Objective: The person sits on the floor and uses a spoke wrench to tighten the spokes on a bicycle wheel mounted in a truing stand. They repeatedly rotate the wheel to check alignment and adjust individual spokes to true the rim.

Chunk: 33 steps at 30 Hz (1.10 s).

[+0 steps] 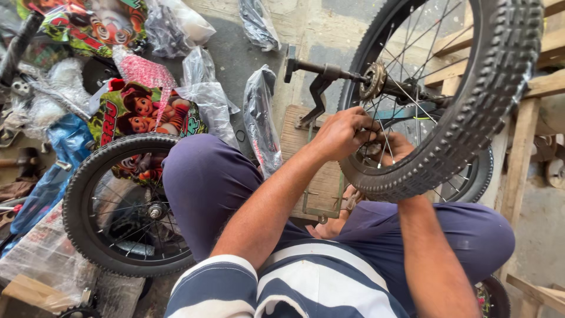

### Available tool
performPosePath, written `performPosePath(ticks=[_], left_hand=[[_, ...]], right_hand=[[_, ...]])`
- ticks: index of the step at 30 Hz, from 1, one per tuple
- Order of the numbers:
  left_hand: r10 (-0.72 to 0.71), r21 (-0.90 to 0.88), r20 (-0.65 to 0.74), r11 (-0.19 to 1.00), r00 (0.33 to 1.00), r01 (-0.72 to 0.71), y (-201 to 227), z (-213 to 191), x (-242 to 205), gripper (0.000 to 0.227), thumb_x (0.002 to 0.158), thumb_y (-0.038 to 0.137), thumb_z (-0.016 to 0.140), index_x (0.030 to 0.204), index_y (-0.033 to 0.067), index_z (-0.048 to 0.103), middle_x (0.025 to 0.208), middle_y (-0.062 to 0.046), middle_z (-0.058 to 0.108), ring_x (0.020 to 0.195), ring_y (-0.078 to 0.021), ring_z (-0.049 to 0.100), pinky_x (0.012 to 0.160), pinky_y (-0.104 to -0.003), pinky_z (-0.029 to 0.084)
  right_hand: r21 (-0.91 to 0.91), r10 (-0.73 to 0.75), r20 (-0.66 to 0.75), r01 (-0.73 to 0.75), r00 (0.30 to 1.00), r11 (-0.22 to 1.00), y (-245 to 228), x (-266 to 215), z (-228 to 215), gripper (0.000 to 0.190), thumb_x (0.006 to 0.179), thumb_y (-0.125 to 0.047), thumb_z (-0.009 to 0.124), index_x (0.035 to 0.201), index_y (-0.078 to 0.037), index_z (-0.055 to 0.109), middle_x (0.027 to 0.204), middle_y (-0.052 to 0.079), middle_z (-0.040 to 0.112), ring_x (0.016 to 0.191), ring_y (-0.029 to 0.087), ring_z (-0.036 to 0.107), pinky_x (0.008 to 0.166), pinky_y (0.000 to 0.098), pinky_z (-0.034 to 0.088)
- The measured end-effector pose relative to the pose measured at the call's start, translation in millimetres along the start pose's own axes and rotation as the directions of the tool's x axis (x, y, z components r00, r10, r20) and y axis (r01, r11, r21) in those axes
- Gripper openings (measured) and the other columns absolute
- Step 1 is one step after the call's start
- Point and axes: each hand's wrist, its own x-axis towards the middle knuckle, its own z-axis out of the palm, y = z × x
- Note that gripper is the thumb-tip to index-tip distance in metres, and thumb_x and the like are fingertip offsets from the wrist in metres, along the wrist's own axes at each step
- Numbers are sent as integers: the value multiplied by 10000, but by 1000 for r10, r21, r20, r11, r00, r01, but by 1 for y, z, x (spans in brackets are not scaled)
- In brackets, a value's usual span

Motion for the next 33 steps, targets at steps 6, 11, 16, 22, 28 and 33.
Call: performPosePath(ticks=[6,11,16,22,28,33], left_hand=[[-33,-6,24,999,999,33,6,-3,2,180,834,222,767,994,146,799,967,-44,703,900,-282,690,750,-402,533],[66,-39,142,997,988,-61,-8,-6,-1,314,813,268,777,1075,96,760,1036,-113,713,965,-342,684,797,-424,541],[40,-84,341,996,939,-12,-10,-7,-1,365,785,345,785,1061,106,767,982,-132,740,948,-334,708,813,-435,546],[-92,162,197,985,976,60,8,6,-2,327,749,322,795,953,89,691,879,-131,724,871,-362,694,739,-478,521],[-50,227,202,974,978,3,18,8,-3,332,770,282,788,1015,78,699,890,-131,733,885,-337,710,774,-447,554],[-36,-464,635,781,772,418,7,-25,0,360,978,271,700,1300,113,669,1095,-46,739,943,-189,689,834,-354,580]], right_hand=[[-132,-111,12,112,994,985,26,13,0,256,1001,13,713,1210,-37,575,1105,111,695,994,156,693,877,307,607],[-36,-63,82,67,995,997,14,-6,1,269,995,-21,696,1242,-32,592,1112,99,700,1005,156,687,873,304,589],[-93,-158,138,172,978,981,-1,-35,-11,314,954,-42,660,1256,-56,576,1176,45,684,1051,131,672,873,294,581],[-636,-69,137,141,988,759,-35,-74,22,220,801,-183,791,997,-88,756,895,91,766,817,265,726,713,424,566],[-778,-136,214,253,967,575,-83,-85,46,248,781,-271,830,985,-140,778,921,86,786,869,297,742,740,424,569],[-732,-38,113,109,993,673,-137,-105,46,320,761,-264,829,1037,-122,750,924,75,801,861,226,796,767,384,600]])
